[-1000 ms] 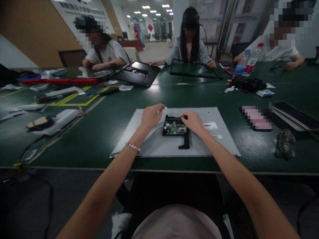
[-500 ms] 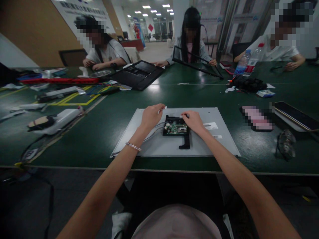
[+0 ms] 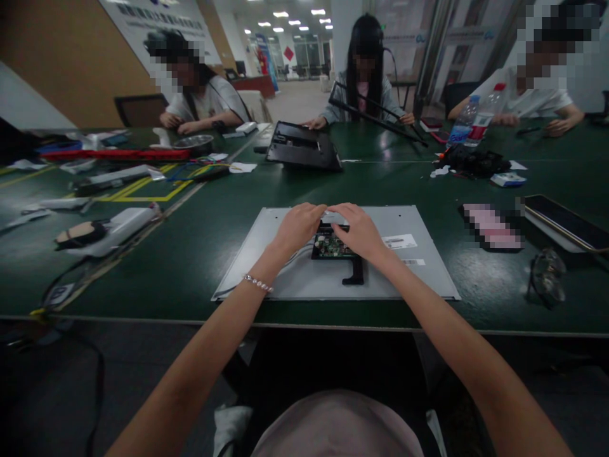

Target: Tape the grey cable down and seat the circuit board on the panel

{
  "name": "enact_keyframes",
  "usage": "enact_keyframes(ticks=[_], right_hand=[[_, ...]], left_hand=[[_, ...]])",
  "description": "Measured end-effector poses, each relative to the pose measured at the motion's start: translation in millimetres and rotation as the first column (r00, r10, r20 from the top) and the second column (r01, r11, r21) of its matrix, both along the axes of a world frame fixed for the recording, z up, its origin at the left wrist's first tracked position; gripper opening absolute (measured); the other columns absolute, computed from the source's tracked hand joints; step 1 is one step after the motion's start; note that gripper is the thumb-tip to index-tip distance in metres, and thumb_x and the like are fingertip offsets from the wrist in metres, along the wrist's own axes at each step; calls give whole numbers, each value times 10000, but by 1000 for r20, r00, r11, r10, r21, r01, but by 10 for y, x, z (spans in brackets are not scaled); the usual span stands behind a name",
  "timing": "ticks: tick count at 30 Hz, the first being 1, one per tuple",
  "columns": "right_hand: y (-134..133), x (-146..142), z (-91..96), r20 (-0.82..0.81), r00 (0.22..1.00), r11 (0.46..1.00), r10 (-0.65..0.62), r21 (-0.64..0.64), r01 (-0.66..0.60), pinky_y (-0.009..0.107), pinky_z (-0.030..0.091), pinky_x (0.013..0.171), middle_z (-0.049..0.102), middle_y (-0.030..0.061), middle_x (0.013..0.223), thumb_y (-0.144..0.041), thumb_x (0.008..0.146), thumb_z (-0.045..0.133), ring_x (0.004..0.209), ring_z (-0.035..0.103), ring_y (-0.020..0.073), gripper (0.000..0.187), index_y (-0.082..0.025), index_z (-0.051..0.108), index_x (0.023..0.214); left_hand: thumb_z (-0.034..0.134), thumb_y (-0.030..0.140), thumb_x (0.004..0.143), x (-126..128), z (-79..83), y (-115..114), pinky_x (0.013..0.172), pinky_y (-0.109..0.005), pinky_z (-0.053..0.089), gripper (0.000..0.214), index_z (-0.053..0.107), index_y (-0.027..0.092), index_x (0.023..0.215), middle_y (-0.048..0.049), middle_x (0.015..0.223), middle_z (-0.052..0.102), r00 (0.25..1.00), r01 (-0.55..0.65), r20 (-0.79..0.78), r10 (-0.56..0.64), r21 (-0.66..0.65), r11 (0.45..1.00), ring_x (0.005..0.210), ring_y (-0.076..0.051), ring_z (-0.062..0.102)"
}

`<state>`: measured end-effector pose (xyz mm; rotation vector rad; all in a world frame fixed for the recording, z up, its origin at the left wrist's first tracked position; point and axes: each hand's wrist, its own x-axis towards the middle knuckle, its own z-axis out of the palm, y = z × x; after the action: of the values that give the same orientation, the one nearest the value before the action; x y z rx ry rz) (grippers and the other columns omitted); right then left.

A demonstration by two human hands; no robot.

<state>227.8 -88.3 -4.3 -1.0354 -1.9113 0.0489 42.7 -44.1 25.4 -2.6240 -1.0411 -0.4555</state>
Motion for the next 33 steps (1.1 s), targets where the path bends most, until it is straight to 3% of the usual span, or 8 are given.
enact_keyframes(ticks=[6, 13, 20, 27, 33], right_hand=[[2, -39, -44, 56, 998, 1000, 4, 12, -5, 450, 486, 947, 670, 99, 1064, -141, 846, 567, 1038, 610, 278, 267, -199, 612, 1103], [-7, -29, -48, 11, 1000, 1000, -6, 9, 6, 439, 485, 940, 642, 99, 1076, -116, 825, 564, 1058, 605, 273, 240, -215, 592, 1041], [4, -52, -95, -42, 999, 995, 14, -103, -18, 407, 510, 872, 666, 48, 955, -117, 824, 559, 922, 647, 244, 214, -238, 552, 1001], [-24, -91, -42, -100, 995, 1000, -13, -29, 10, 403, 519, 868, 635, 75, 1003, -145, 815, 577, 971, 621, 247, 222, -220, 547, 1022], [-45, -116, -54, -141, 990, 997, -30, -76, 19, 401, 520, 878, 671, 48, 990, -148, 820, 578, 949, 660, 237, 297, -242, 531, 1097]], left_hand=[[481, 81, 920, 53, 9, -56, 738, -336, 414, 224, 622, 119, 1089, -115, 883, 673, 998, 30, -52, -28, 53, 998, 858, -240, 618], [474, 62, 907, 92, 13, -105, 735, -340, 388, 210, 600, 104, 1070, -116, 855, 661, 995, 58, -83, -51, 93, 994, 880, -247, 601], [454, 89, 926, 117, -17, -111, 722, -336, 381, 190, 607, 104, 1038, -115, 823, 651, 993, 59, -102, -51, 75, 995, 857, -246, 598], [459, 110, 920, 152, -13, -149, 763, -347, 394, 439, 465, 79, 1358, -135, 940, 677, 999, -14, -36, 16, 52, 999, 915, -256, 609], [459, 111, 908, 206, -15, -218, 807, -349, 386, 556, 373, 83, 1457, -138, 978, 691, 998, -70, -3, 70, 4, 998, 951, -253, 616]])
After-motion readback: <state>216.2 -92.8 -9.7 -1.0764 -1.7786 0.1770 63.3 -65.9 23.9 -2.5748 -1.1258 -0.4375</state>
